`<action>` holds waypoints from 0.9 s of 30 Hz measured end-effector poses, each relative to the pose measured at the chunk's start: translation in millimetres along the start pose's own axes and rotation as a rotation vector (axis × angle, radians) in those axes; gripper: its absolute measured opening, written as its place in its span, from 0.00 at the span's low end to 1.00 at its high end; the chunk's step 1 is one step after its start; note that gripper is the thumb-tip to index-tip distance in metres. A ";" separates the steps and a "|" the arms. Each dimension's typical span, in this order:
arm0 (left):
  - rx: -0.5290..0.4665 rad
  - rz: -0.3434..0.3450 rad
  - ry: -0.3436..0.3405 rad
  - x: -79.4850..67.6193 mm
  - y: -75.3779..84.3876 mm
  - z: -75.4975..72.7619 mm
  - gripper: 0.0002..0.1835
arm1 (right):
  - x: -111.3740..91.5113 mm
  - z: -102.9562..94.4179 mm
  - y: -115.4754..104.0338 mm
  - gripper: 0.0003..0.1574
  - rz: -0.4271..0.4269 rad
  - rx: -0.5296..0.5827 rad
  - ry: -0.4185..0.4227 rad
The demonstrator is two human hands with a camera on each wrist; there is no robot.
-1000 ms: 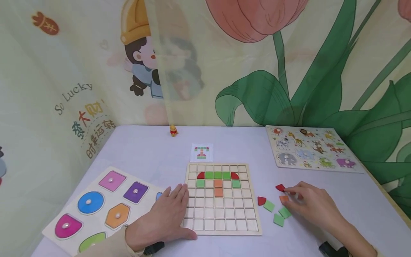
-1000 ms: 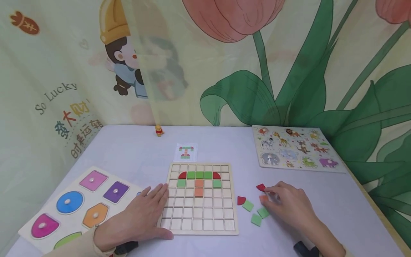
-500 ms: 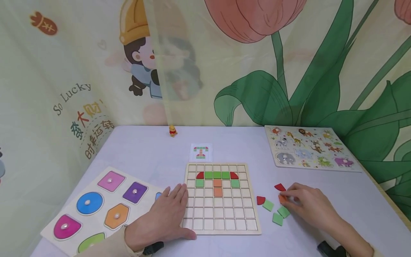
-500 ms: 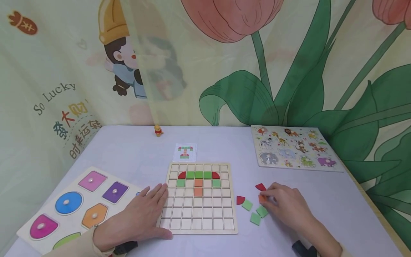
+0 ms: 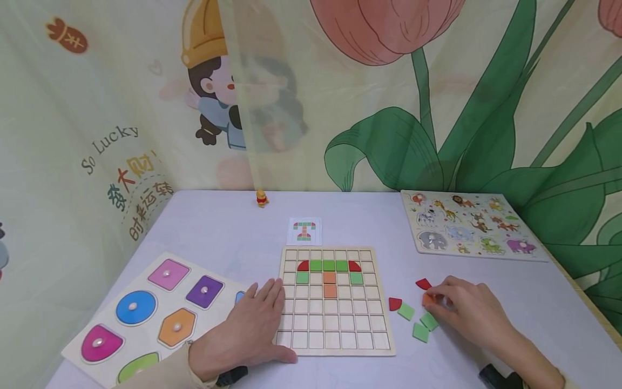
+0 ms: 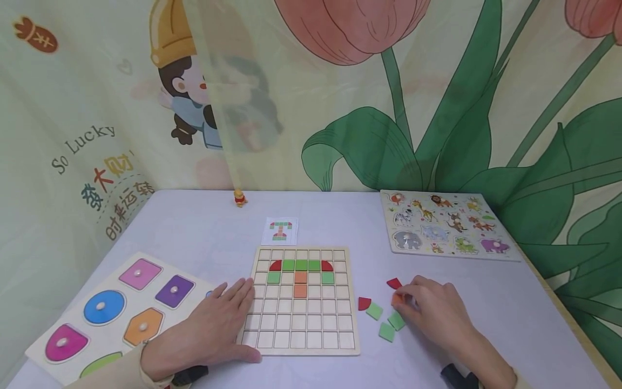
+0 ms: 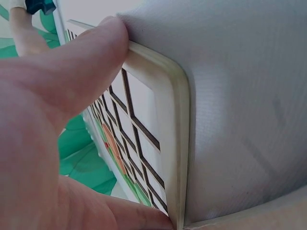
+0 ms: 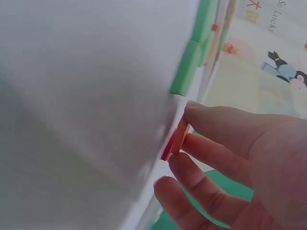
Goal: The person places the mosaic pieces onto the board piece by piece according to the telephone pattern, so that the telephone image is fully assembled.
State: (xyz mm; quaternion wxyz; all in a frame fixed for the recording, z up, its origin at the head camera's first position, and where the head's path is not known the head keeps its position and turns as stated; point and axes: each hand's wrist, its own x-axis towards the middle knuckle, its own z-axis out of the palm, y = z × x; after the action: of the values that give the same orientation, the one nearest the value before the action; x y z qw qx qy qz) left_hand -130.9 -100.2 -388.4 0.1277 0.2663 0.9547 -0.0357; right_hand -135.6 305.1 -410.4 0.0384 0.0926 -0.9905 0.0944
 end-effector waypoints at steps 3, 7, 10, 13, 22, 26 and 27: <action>0.008 -0.001 0.002 0.2 0.1 -0.3 0.67 | 2.4 -5.3 -3.8 0.15 -0.014 0.009 0.029; 0.007 -0.004 -0.003 0.0 0.4 -1.4 0.67 | 7.5 -11.9 -14.4 0.15 -0.046 0.005 0.054; 0.002 -0.003 -0.006 -0.3 0.7 -1.6 0.67 | 12.4 -15.0 -27.0 0.15 -0.079 -0.005 0.059; 0.004 -0.004 -0.013 -0.5 1.1 -1.3 0.67 | 16.8 -15.5 -43.1 0.14 -0.135 -0.010 0.081; -0.007 -0.007 -0.023 -0.4 1.4 -0.2 0.67 | 34.6 -4.0 -96.3 0.07 -0.384 -0.011 0.164; 0.005 -0.007 -0.017 -0.1 1.3 -0.1 0.67 | 41.1 4.9 -113.6 0.06 -0.450 -0.002 0.182; 0.012 -0.009 -0.014 0.1 1.2 -0.1 0.67 | 42.8 7.3 -117.3 0.06 -0.461 -0.003 0.183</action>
State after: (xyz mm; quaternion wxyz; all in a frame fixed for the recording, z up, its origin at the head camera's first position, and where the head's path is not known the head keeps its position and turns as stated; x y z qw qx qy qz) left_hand -130.3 -99.1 -388.4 0.1325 0.2627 0.9547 -0.0441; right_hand -155.6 183.0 -392.4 0.1485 0.3071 -0.9357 0.0896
